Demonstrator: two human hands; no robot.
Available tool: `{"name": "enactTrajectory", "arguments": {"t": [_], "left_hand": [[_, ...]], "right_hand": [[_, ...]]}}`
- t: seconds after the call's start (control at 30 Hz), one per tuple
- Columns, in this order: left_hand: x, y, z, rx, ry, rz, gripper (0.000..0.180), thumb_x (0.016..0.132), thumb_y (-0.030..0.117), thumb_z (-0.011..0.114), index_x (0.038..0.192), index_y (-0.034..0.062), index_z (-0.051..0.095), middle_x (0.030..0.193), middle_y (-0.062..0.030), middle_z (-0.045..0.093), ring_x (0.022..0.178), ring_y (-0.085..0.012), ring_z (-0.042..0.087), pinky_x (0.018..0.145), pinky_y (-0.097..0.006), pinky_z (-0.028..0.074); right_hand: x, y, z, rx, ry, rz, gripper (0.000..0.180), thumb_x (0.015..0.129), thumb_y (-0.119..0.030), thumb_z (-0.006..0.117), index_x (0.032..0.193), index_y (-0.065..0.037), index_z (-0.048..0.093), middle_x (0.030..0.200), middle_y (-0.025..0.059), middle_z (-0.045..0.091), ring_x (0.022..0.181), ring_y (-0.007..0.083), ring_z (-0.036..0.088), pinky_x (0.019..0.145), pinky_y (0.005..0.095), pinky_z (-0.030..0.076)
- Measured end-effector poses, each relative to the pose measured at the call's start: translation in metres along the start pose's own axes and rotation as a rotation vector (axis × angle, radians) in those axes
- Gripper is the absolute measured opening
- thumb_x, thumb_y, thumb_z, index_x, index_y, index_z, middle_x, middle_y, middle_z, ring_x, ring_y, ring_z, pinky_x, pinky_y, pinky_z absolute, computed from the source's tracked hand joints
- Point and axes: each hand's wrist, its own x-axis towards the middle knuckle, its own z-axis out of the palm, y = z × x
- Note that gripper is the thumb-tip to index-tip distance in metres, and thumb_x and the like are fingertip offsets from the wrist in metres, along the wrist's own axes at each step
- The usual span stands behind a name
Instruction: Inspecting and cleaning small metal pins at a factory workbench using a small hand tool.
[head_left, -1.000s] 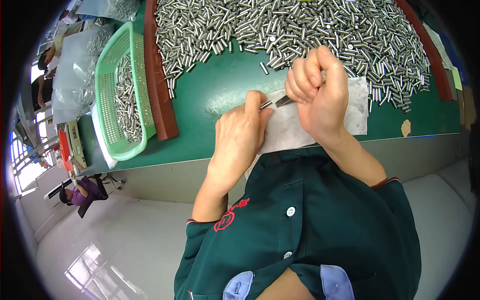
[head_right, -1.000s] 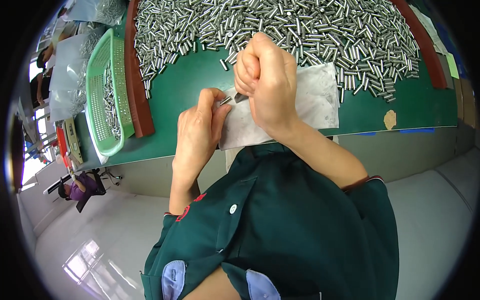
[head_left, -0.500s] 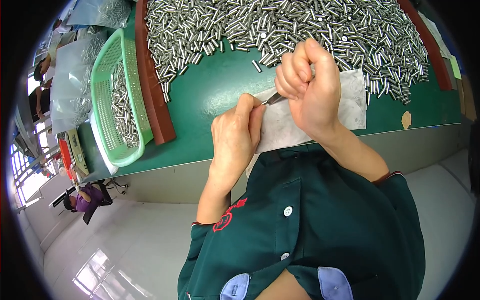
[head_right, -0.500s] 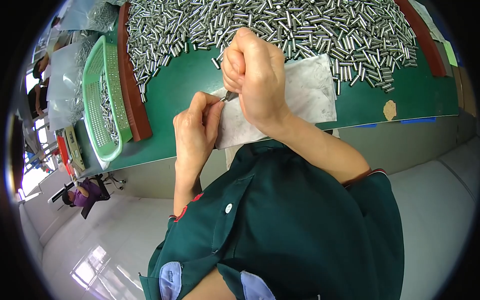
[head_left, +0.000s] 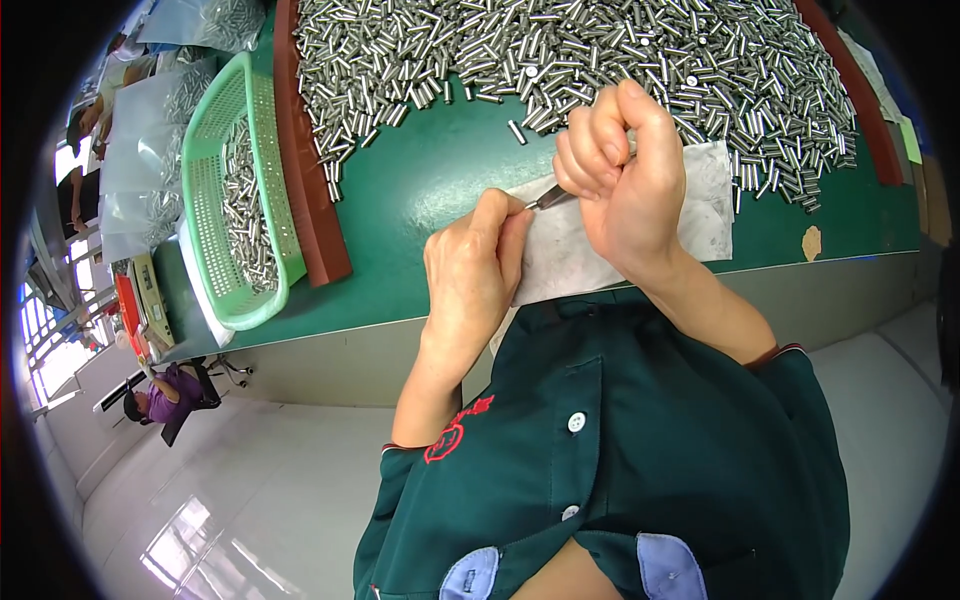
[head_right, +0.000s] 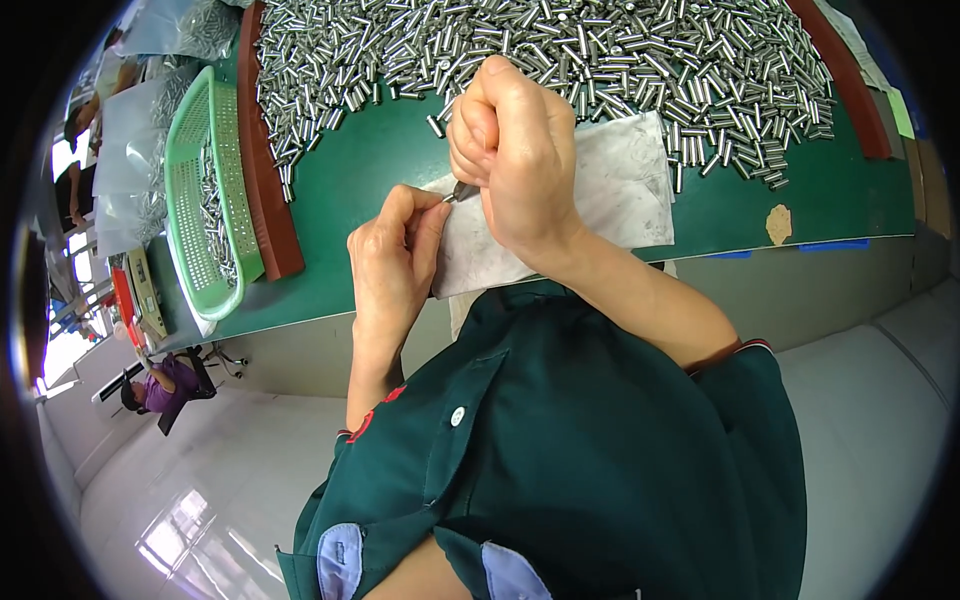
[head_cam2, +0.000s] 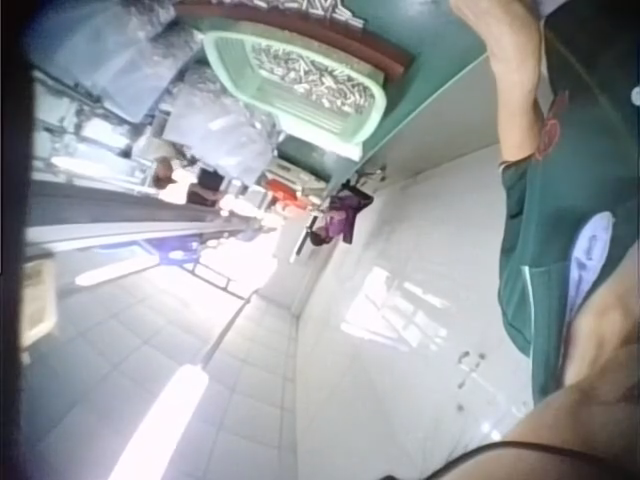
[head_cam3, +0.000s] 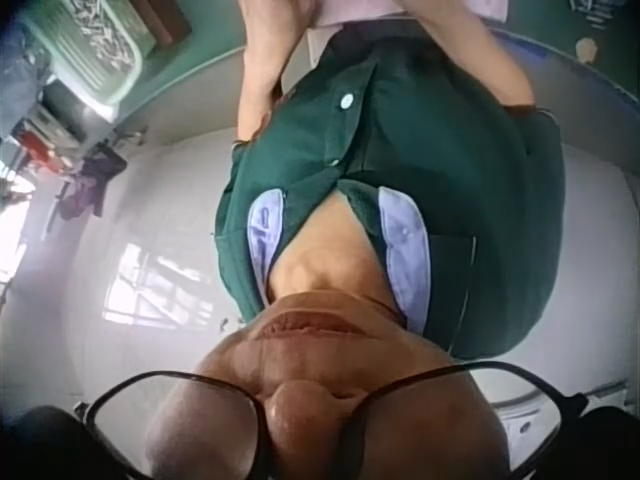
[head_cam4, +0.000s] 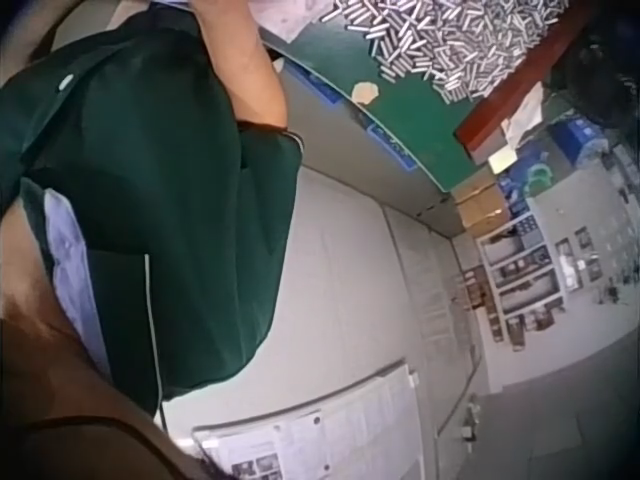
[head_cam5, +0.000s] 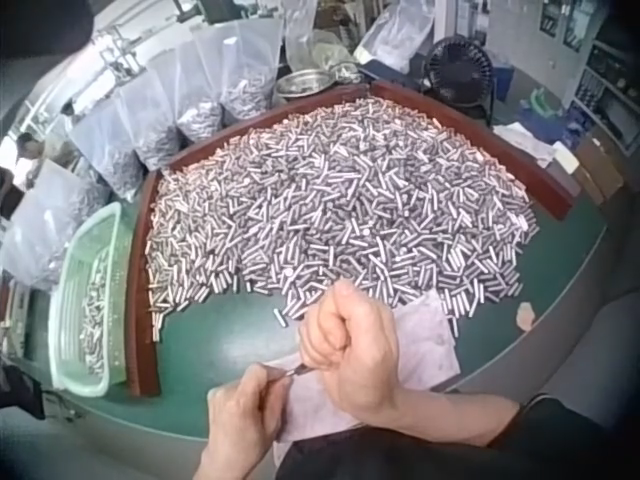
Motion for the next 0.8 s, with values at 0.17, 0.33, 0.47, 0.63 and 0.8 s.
{"name": "enactTrajectory", "arguments": {"t": [0.17,0.33,0.47,0.63,0.8], "left_hand": [[0.000,-0.002,0.000,-0.022,0.009,-0.007,0.010,0.074,0.006,0.058,0.071,0.0032,0.048,0.053,-0.0107,0.051,0.045,-0.0270,0.051,0.043,-0.034,0.039],[0.000,-0.002,0.002,-0.038,0.023,-0.012,0.010,0.073,0.005,0.059,0.069,0.0028,0.049,0.053,-0.0109,0.051,0.045,-0.0272,0.051,0.043,-0.034,0.039],[0.001,-0.003,0.004,-0.066,0.037,-0.009,0.011,0.072,0.005,0.059,0.068,0.0028,0.049,0.053,-0.0109,0.051,0.046,-0.0275,0.050,0.043,-0.034,0.038],[-0.001,-0.004,0.006,-0.052,0.073,0.004,0.011,0.071,0.004,0.059,0.067,0.0029,0.049,0.053,-0.0109,0.050,0.046,-0.0283,0.050,0.042,-0.035,0.038],[0.001,0.001,0.005,-0.036,0.087,0.021,0.012,0.072,0.003,0.058,0.066,0.0031,0.047,0.052,-0.0117,0.049,0.046,-0.0295,0.049,0.042,-0.036,0.037]], "right_hand": [[0.000,0.000,0.001,-0.004,0.000,-0.001,0.036,0.088,-0.024,0.028,0.055,-0.012,0.029,0.044,-0.0023,0.026,0.039,0.0069,0.017,0.039,0.0230,0.018],[-0.001,0.000,0.002,-0.021,-0.001,0.001,0.036,0.088,-0.024,0.028,0.055,-0.011,0.029,0.044,-0.0021,0.026,0.039,0.0069,0.017,0.039,0.0229,0.017],[-0.003,0.003,0.004,-0.095,-0.013,-0.035,0.037,0.089,-0.024,0.028,0.055,-0.011,0.029,0.044,-0.0017,0.025,0.040,0.0070,0.016,0.039,0.0228,0.017],[-0.006,0.009,0.008,-0.182,-0.073,-0.117,0.037,0.089,-0.024,0.028,0.054,-0.010,0.028,0.045,-0.0012,0.026,0.041,0.0070,0.017,0.039,0.0227,0.017],[-0.010,0.011,0.011,-0.295,-0.109,-0.177,0.037,0.089,-0.022,0.029,0.055,-0.008,0.029,0.047,-0.0008,0.027,0.043,0.0069,0.020,0.041,0.0224,0.019]]}}
